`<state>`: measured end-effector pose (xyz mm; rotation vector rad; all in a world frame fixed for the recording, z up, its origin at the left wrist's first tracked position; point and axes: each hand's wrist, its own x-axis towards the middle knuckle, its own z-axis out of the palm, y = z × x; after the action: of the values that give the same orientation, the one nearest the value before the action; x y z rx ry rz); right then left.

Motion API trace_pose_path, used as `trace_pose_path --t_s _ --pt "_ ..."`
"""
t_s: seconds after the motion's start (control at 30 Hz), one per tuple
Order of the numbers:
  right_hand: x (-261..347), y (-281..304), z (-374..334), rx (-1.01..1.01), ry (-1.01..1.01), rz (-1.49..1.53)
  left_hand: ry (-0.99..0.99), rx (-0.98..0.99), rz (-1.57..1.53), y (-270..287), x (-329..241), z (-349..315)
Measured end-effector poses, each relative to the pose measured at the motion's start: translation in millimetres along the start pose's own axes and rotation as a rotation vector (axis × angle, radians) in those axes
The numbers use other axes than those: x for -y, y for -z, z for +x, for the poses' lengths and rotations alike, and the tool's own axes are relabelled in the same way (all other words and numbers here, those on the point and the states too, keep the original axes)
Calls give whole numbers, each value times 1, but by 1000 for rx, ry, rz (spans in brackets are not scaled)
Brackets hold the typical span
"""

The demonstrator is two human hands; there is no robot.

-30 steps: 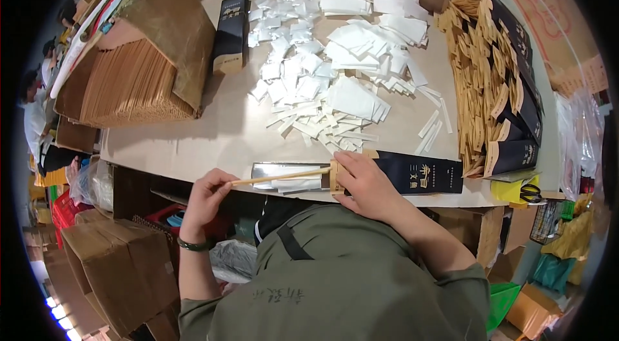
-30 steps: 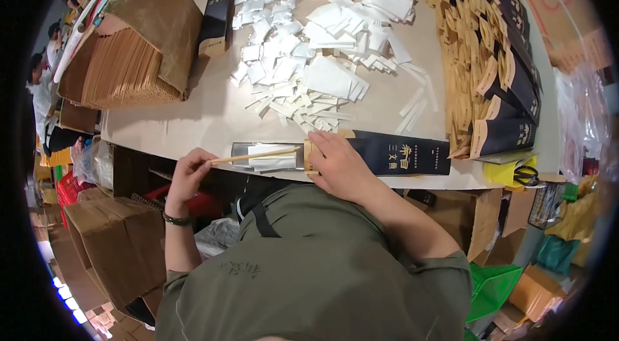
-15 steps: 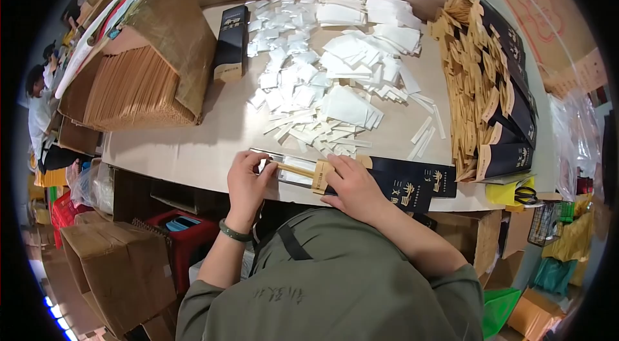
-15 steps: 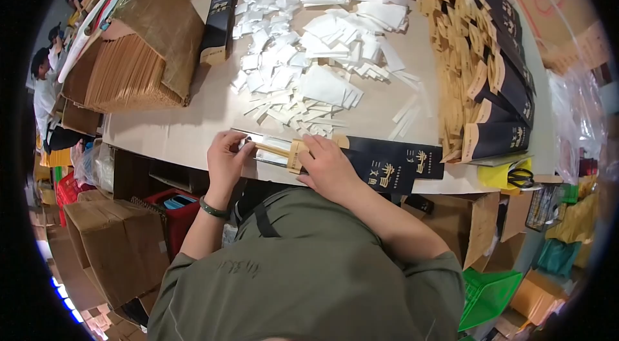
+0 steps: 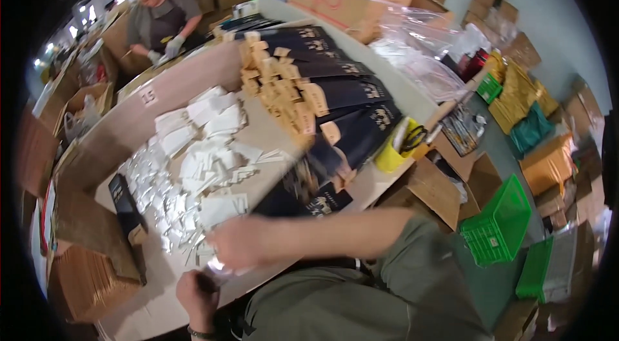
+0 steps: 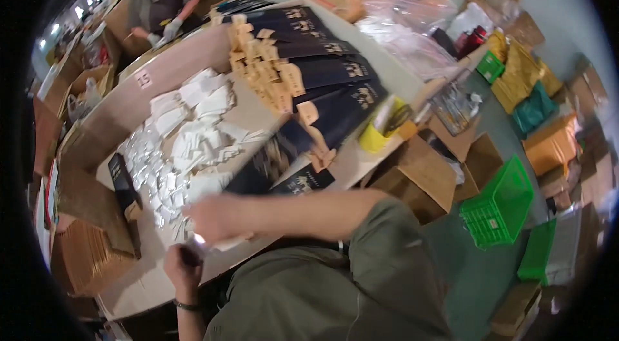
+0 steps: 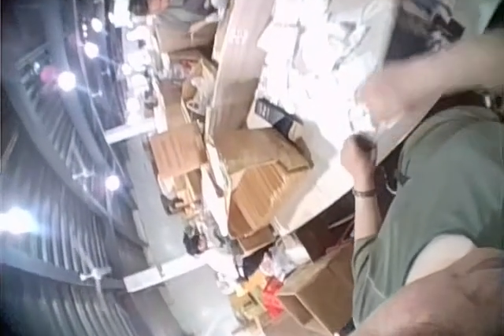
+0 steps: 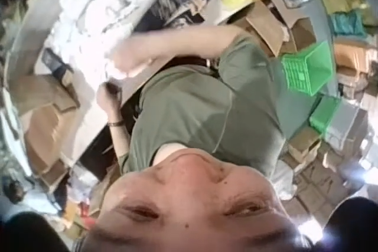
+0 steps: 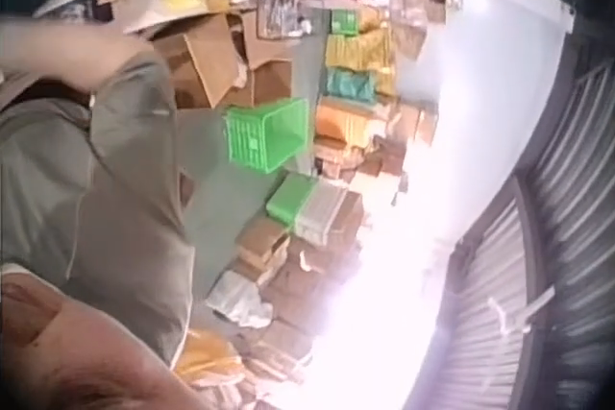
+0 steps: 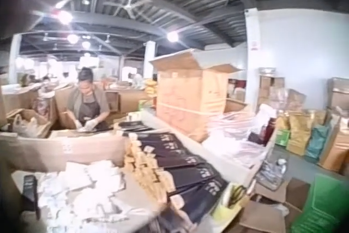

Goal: The recorder packages bundles of thin wooden sticks into black paper sleeves at a factory workstation.

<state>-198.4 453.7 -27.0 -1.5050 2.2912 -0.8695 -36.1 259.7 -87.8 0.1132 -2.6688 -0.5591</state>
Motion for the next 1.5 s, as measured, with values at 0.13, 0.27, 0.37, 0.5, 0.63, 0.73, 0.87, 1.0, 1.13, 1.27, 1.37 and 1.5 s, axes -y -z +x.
trace_pose_path --t_s 0.13,0.27,0.37,0.5,0.63,0.73,0.87,1.0,1.13,1.27,1.37,1.5 --pt "-82 152 -3 -447 116 -401 453 178 -374 11 6 -3" --pt "-91 65 -52 -86 197 -231 534 506 -977 -22 -3 -20" --pt "-88 -25 -74 37 343 -17 400 700 -1182 -46 -43 -8" --pt "-69 -56 -55 134 163 -116 376 699 -1051 -35 -59 -2" --pt "-36 -46 -60 -150 -267 -54 465 323 -170 -26 -29 -8" --pt "-40 -60 -52 85 -351 -86 311 170 -56 -22 -25 -20" --pt "-40 -71 -40 21 -423 -69 389 312 -34 -8 -25 -29" --pt "-42 -61 -38 136 -434 -61 370 489 -95 15 -8 -27" --pt "-43 -71 -40 29 -415 -48 298 411 -99 11 -4 -23" --pt "-46 -76 -35 -51 -452 -23 245 509 -16 18 -5 -12" --pt "-25 -86 -30 -1 -349 49 143 537 -81 9 -12 -1" --pt "-27 -67 -21 -78 -194 131 -109 280 -150 8 8 24"
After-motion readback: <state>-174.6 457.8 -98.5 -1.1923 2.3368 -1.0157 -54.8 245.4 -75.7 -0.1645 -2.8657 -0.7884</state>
